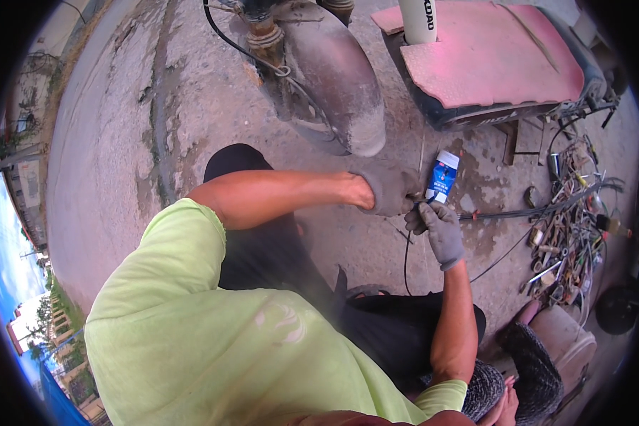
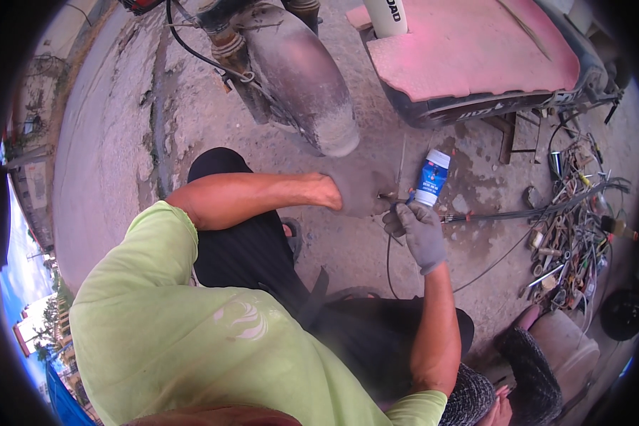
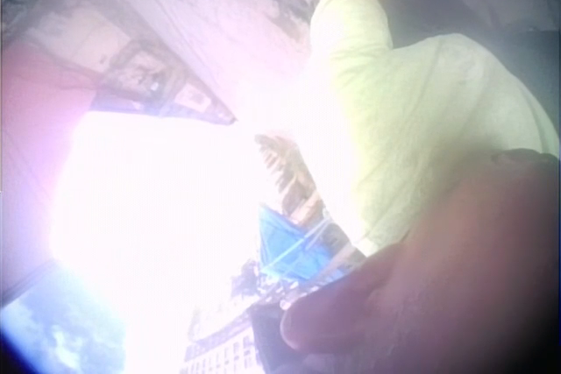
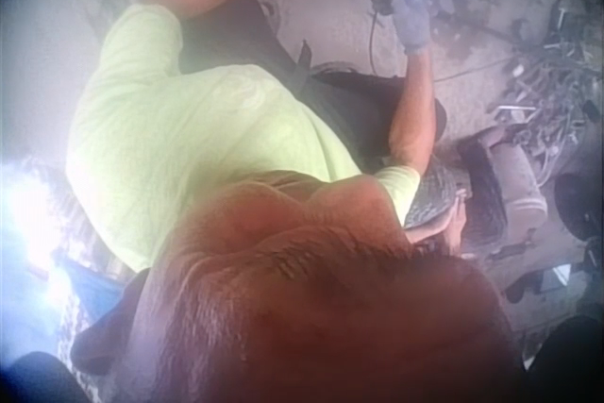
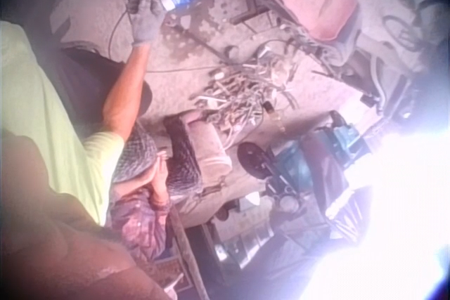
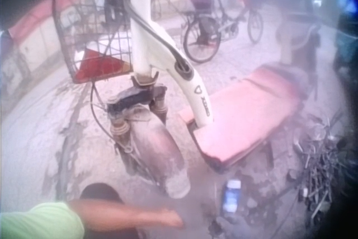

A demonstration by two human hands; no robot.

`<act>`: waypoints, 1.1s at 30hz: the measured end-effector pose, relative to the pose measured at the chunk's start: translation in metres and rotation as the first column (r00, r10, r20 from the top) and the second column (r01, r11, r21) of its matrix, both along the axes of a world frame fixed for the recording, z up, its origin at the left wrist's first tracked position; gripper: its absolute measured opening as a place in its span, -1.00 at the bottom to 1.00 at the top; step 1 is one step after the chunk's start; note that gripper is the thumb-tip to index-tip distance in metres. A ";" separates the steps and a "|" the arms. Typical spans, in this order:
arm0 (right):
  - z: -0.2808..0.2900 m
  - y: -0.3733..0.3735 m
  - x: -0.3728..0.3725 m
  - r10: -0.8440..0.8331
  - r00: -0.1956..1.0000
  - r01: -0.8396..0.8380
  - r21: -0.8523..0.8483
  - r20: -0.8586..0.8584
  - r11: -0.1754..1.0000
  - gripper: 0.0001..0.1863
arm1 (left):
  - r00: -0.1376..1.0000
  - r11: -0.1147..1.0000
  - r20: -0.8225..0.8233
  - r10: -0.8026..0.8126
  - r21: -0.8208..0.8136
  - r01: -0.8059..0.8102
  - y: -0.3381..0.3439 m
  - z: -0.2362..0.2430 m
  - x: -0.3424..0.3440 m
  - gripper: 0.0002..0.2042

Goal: The person works on the internal components of an electric bicycle, using a screwdriver to remove screws from the battery compartment and handling various wires.

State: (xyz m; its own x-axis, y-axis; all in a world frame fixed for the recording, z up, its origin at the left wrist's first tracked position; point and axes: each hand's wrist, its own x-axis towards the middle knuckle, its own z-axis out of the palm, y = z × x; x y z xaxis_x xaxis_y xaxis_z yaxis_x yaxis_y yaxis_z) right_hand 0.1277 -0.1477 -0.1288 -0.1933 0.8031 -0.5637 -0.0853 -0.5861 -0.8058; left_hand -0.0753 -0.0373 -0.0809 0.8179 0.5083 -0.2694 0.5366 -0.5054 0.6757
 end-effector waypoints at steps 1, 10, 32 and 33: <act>0.002 0.000 0.001 0.000 1.000 0.000 -0.001 0.001 1.000 -0.73 | 0.998 0.999 -0.056 -0.015 -0.033 0.013 -0.001 0.007 -0.001 -0.66; 0.013 -0.010 -0.003 -0.133 0.983 0.138 0.033 -0.127 0.990 -0.87 | 0.995 0.992 -0.080 -0.061 -0.113 0.052 -0.008 0.003 0.001 -0.71; 0.026 0.006 -0.012 -0.566 0.633 -0.077 0.771 0.527 0.632 -0.76 | 0.997 0.926 0.066 0.046 -0.376 -0.018 0.021 -0.014 0.024 -0.62; 0.027 0.007 -0.010 -0.559 0.637 -0.121 0.786 0.530 0.607 -0.76 | 0.997 0.926 0.065 0.047 -0.377 -0.019 0.021 -0.014 0.023 -0.62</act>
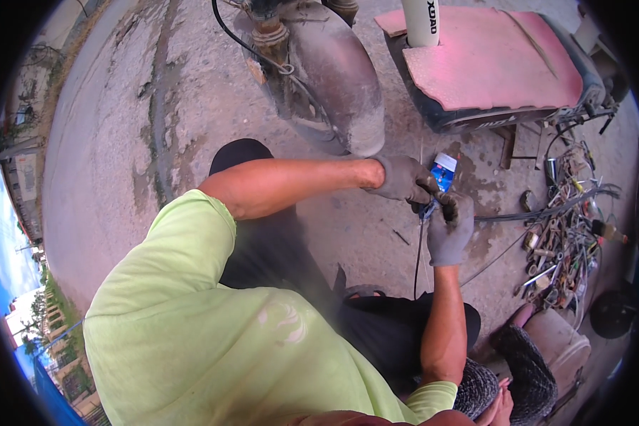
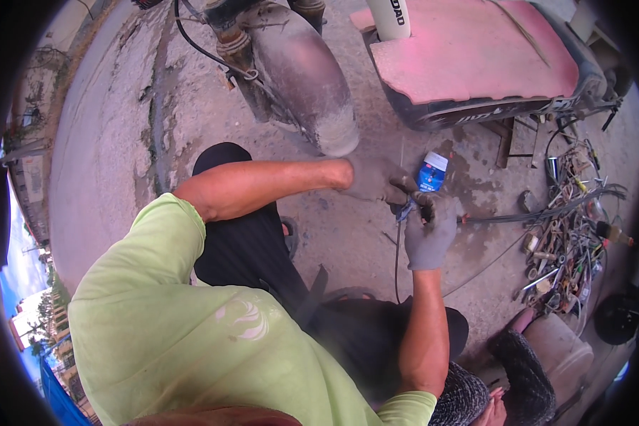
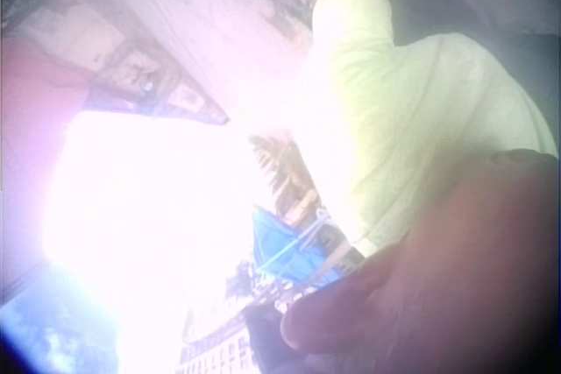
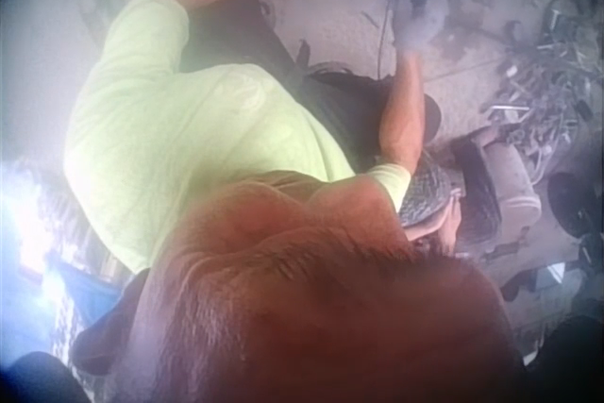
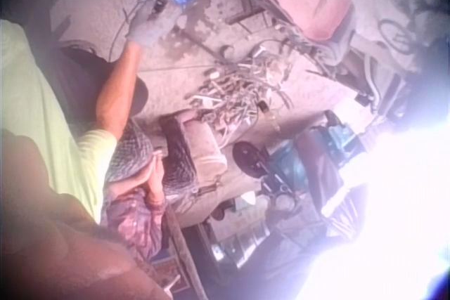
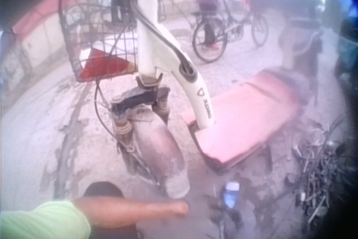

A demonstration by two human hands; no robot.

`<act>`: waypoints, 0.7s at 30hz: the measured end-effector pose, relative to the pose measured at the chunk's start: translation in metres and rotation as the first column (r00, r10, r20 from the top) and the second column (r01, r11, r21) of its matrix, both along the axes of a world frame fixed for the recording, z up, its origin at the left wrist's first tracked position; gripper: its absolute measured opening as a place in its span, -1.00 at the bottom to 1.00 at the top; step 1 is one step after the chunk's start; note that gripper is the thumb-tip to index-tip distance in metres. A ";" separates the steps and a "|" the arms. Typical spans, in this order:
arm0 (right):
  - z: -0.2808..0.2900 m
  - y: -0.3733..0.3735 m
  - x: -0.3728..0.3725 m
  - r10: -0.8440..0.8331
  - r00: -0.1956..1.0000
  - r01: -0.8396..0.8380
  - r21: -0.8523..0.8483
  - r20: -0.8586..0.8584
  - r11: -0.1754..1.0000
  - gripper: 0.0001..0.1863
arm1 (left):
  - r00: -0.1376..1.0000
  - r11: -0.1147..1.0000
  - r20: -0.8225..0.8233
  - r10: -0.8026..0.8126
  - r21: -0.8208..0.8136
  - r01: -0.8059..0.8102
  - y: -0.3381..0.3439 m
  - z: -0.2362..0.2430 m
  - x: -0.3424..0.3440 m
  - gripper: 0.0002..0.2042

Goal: The person works on the internal components of an electric bicycle, using a screwdriver to remove screws from the battery compartment and handling various wires.

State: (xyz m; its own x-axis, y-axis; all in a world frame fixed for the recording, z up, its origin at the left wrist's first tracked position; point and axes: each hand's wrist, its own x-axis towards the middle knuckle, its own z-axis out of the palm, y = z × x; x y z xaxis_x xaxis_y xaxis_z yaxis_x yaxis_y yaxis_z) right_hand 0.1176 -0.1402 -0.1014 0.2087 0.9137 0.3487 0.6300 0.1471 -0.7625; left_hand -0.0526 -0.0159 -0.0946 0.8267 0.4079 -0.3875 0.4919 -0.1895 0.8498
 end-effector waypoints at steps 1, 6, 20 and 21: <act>0.000 0.001 0.003 0.034 0.999 -0.035 0.029 0.030 0.999 -0.76 | 1.000 0.999 -0.006 0.009 -0.050 -0.009 0.001 0.003 -0.002 -0.63; -0.001 -0.006 0.013 0.163 0.987 -0.162 -0.098 -0.005 0.982 -0.80 | 0.997 0.996 -0.062 -0.053 0.066 0.057 0.001 0.003 -0.007 -0.64; -0.020 -0.008 0.004 -0.250 0.595 -0.163 -0.419 -0.764 0.893 -0.90 | 0.997 0.984 0.020 0.072 0.161 -0.075 -0.011 0.005 -0.011 -0.71; -0.018 -0.008 0.004 -0.249 0.595 -0.162 -0.418 -0.764 0.894 -0.90 | 0.997 0.984 0.020 0.072 0.162 -0.074 -0.010 0.003 -0.013 -0.71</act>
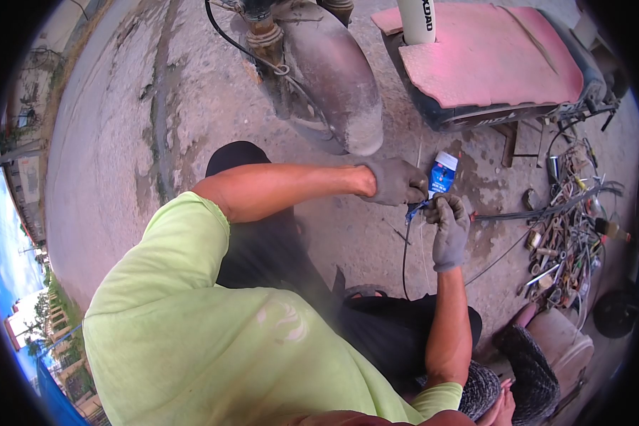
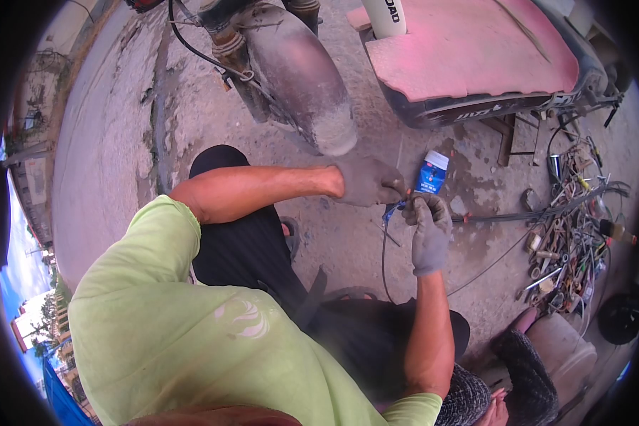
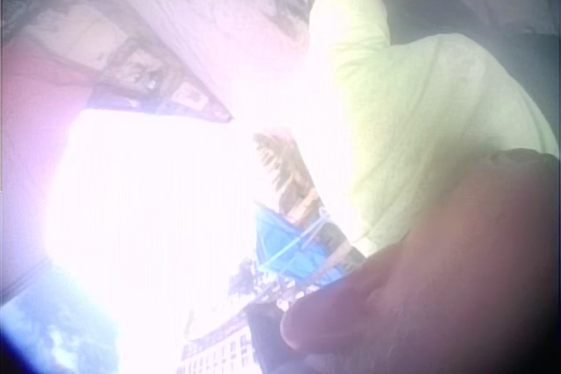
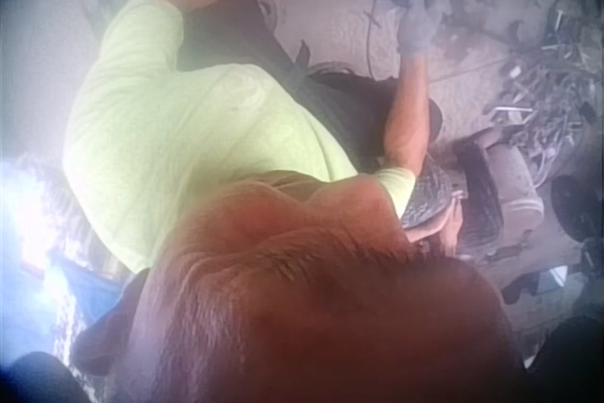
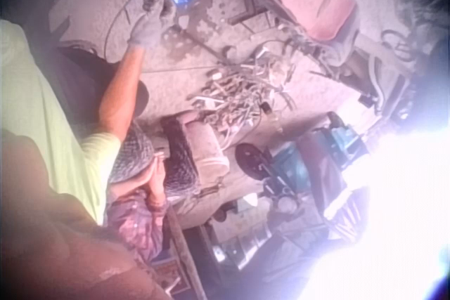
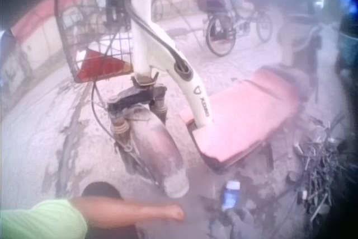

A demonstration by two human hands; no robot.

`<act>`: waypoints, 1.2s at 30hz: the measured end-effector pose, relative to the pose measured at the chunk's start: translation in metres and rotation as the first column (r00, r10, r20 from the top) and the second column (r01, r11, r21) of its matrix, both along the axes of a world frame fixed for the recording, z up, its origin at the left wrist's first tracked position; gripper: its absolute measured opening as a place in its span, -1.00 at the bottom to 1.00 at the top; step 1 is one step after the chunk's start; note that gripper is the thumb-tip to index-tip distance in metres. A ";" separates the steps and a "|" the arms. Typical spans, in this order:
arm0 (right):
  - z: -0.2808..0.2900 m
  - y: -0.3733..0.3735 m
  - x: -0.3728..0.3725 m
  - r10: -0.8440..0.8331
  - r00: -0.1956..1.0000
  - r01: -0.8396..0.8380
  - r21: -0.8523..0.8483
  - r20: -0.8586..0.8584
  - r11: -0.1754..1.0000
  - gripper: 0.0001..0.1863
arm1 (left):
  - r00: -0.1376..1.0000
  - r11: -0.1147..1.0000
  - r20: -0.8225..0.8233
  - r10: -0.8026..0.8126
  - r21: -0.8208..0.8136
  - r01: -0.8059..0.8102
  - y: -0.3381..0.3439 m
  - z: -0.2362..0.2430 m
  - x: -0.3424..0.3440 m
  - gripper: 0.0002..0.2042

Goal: The person works on the internal components of an electric bicycle, using a screwdriver to remove screws from the battery compartment and handling various wires.

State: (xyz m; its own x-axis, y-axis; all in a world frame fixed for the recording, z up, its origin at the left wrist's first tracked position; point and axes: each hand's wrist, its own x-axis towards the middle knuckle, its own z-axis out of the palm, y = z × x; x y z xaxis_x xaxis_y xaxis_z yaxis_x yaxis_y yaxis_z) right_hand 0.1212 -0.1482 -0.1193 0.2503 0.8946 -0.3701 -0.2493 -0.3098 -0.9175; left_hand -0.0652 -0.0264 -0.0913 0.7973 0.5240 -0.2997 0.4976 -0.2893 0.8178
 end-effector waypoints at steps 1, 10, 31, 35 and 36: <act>0.003 -0.001 0.000 -0.011 1.000 0.011 -0.001 0.005 1.000 -0.91 | 1.000 1.000 -0.014 -0.013 -0.027 0.013 0.001 0.002 -0.001 -0.69; 0.044 -0.013 -0.019 0.383 0.703 -0.284 -0.257 0.599 0.924 -0.73 | 0.999 0.999 -0.029 -0.037 -0.027 0.036 0.000 0.000 0.002 -0.68; -0.033 -0.025 0.039 0.492 0.661 -0.306 -0.396 0.566 0.866 -0.79 | 0.951 0.946 -0.296 0.088 0.323 0.013 -0.007 -0.083 -0.031 -0.71; -0.036 -0.032 0.046 0.420 0.857 -0.362 -0.232 0.299 0.903 -0.81 | 0.937 0.947 -0.350 0.003 0.303 0.110 -0.007 -0.095 -0.032 -0.69; -0.040 -0.032 0.045 0.352 0.896 -0.364 -0.006 0.271 0.931 -0.85 | 0.940 0.941 -0.339 -0.022 0.309 0.134 -0.006 -0.096 -0.032 -0.69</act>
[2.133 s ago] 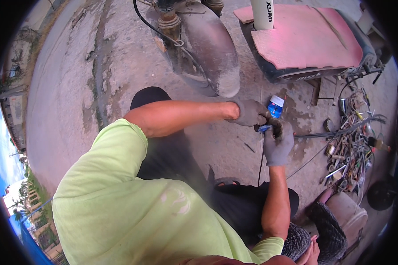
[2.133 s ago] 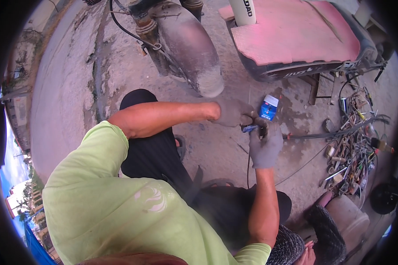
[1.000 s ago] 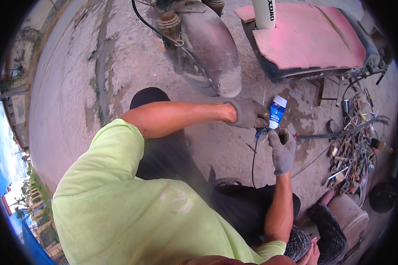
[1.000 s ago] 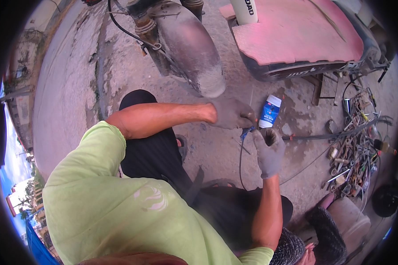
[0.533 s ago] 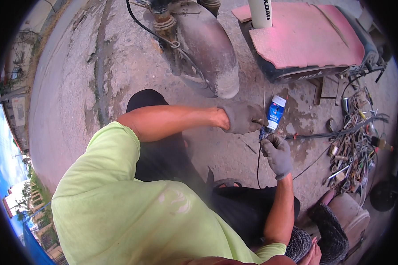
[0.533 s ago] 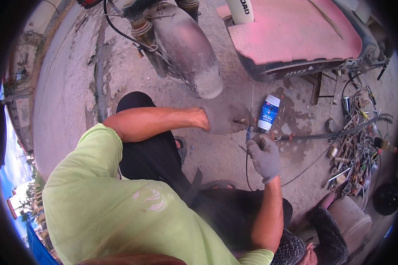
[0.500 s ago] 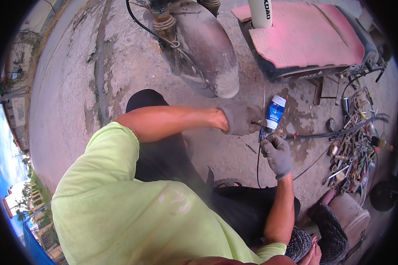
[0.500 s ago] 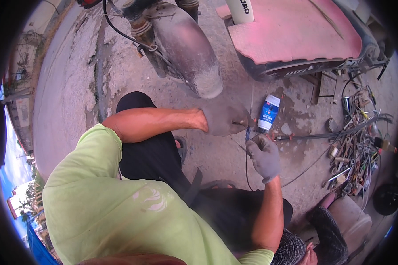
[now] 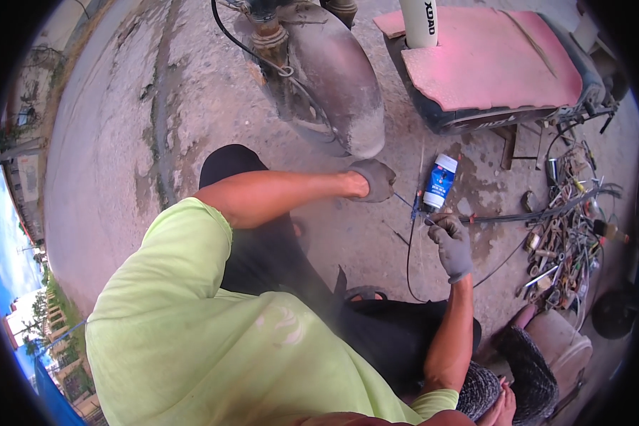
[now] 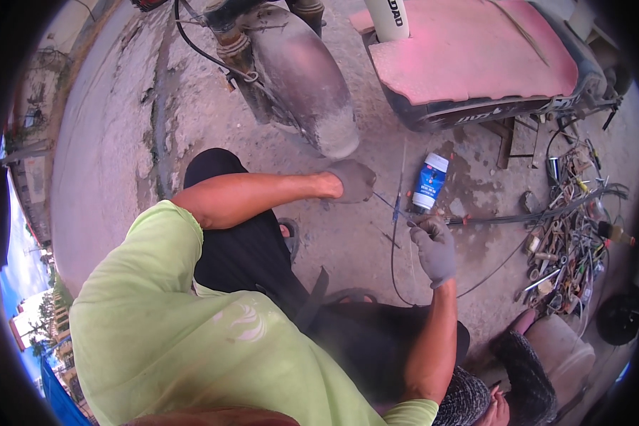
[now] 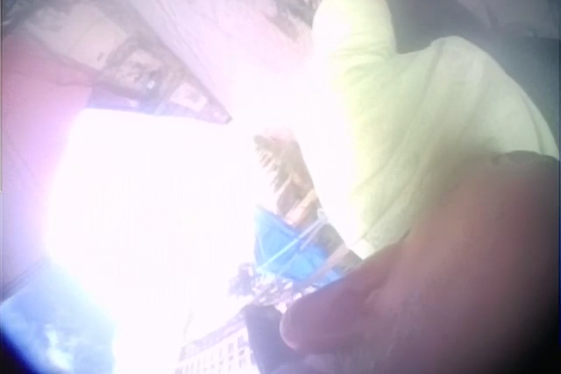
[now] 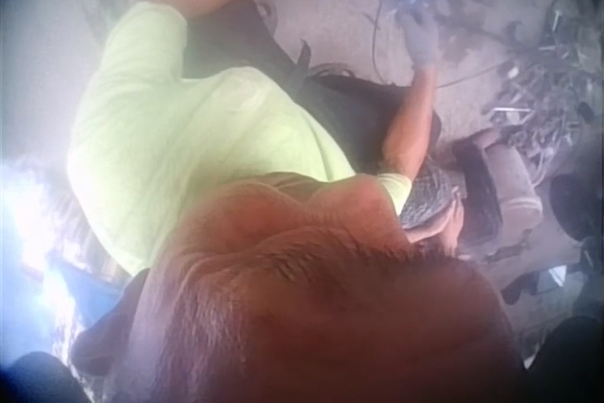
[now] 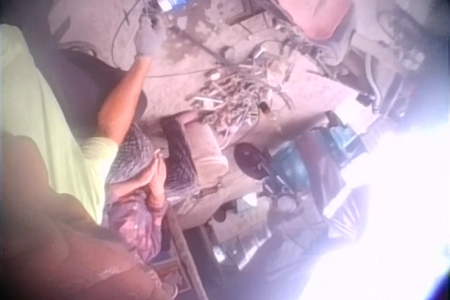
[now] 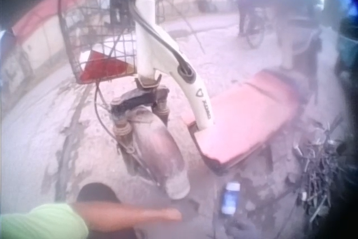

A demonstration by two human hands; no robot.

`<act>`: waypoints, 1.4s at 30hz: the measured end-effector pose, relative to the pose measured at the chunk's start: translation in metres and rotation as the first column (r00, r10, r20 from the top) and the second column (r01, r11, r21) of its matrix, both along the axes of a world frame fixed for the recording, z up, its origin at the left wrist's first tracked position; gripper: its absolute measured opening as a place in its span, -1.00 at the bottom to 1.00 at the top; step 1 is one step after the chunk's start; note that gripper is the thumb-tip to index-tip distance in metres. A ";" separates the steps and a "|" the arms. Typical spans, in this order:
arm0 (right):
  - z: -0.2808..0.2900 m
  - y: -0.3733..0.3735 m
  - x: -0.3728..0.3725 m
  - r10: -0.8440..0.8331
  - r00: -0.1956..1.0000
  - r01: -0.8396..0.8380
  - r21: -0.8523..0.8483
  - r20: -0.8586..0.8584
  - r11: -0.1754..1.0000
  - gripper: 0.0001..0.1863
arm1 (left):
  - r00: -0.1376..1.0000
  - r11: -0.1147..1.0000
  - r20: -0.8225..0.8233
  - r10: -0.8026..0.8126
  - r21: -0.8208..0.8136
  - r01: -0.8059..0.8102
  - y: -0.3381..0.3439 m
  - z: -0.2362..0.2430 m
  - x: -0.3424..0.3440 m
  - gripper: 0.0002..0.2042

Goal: The person works on the internal components of an electric bicycle, using a screwdriver to remove screws from the battery compartment and handling various wires.

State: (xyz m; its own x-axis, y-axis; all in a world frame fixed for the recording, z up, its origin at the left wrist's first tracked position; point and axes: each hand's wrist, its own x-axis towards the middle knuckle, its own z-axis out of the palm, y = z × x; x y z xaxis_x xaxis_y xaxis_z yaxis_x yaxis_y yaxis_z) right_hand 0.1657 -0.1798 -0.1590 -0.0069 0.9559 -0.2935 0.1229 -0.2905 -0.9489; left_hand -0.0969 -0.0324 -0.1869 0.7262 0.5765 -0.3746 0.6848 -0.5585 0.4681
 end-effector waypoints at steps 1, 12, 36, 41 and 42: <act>0.008 0.003 -0.001 -0.006 1.000 0.006 -0.001 0.002 1.000 -0.85 | 0.999 1.000 0.013 -0.031 0.002 0.031 0.000 0.005 0.002 -0.70; 0.048 0.023 -0.024 -0.320 0.755 0.203 -0.260 -0.573 0.944 -0.80 | 0.629 0.047 0.134 0.766 -0.987 0.153 -0.013 0.104 0.022 -0.80; 0.040 0.024 -0.012 -0.240 0.900 0.185 -0.179 -0.364 0.966 -0.64 | 0.938 0.772 0.224 0.264 -0.633 -0.066 0.003 0.069 0.029 -0.80; 0.032 0.025 -0.007 -0.203 0.900 0.164 -0.133 -0.385 0.977 -0.70 | 0.924 0.753 0.235 0.303 -0.653 -0.081 0.004 0.062 0.029 -0.81; 0.027 0.025 -0.010 -0.198 0.901 0.159 -0.130 -0.386 0.979 -0.70 | 0.896 0.727 0.276 0.348 -0.683 -0.072 0.003 0.056 0.027 -0.81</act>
State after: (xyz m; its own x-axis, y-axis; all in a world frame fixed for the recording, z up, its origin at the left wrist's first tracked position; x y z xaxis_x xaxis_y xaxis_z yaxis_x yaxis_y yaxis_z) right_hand 0.1554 -0.1548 -0.1316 0.0277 0.9205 -0.3898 -0.3185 -0.3615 -0.8763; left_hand -0.0699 -0.0289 -0.1312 0.7733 0.4499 -0.4469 0.4491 0.1089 0.8868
